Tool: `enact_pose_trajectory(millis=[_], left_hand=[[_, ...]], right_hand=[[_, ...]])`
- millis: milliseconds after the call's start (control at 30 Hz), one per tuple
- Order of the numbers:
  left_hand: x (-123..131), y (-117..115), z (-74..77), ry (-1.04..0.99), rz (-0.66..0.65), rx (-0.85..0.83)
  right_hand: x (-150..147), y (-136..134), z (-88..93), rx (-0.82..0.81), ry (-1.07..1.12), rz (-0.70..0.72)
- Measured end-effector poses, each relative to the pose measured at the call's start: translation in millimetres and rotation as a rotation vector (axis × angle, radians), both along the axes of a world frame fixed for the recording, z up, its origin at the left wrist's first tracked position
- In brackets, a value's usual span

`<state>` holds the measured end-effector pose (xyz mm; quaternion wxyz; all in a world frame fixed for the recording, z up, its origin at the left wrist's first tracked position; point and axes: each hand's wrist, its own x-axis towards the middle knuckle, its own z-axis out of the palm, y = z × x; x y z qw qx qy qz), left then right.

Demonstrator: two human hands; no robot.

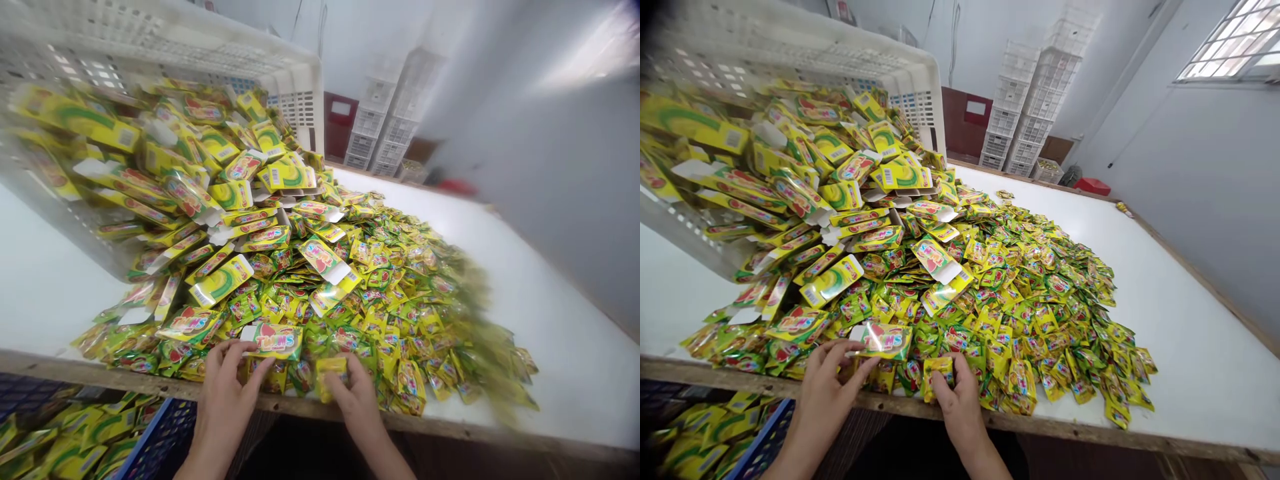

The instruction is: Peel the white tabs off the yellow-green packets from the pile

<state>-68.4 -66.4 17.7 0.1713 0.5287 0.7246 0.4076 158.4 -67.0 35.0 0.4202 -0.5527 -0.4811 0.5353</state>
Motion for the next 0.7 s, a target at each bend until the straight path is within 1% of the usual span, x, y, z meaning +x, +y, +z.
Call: enact_pose_trajectory(millis=[67, 133, 233, 333, 367, 433, 467, 533, 600, 700], left_hand=[[4.9, 9.8, -0.5, 0.01, 0.077, -0.018], [5.4, 16.6, -3.2, 0.019, 0.094, -0.032], [2.4, 19.2, -7.1, 0.039, 0.055, -0.027], [4.0, 13.6, -2.1, -0.027, -0.005, 0.075], [6.5, 10.9, 2.2, -0.066, -0.062, 0.114], [14.1, 6.5, 12.8, -0.128, -0.251, 0.145], [18.7, 5.6, 18.3, -0.142, -0.365, 0.134], [28.4, 7.2, 28.4, -0.139, -0.565, 0.091], [37.2, 13.1, 36.4, -0.116, -0.687, 0.063], [46.7, 24.2, 45.3, -0.126, -0.782, 0.034]], right_hand=[[3.1, -1.5, 1.5, 0.042, -0.021, -0.006], [4.4, -0.3, 5.6, 0.066, -0.029, -0.007], [0.5, 7.6, 15.2, 0.117, -0.064, 0.044], [-7.1, 14.5, 23.9, 0.13, -0.088, 0.155], [-8.6, 14.8, 26.6, 0.123, -0.099, 0.192], [-7.6, 12.2, 32.9, 0.118, -0.135, 0.223], [-5.2, 10.2, 37.1, 0.131, -0.149, 0.205], [1.5, 7.7, 47.5, 0.2, -0.144, 0.122], [7.2, 9.8, 57.9, 0.336, -0.13, 0.067], [10.6, 20.9, 66.7, 0.605, -0.208, 0.089]])
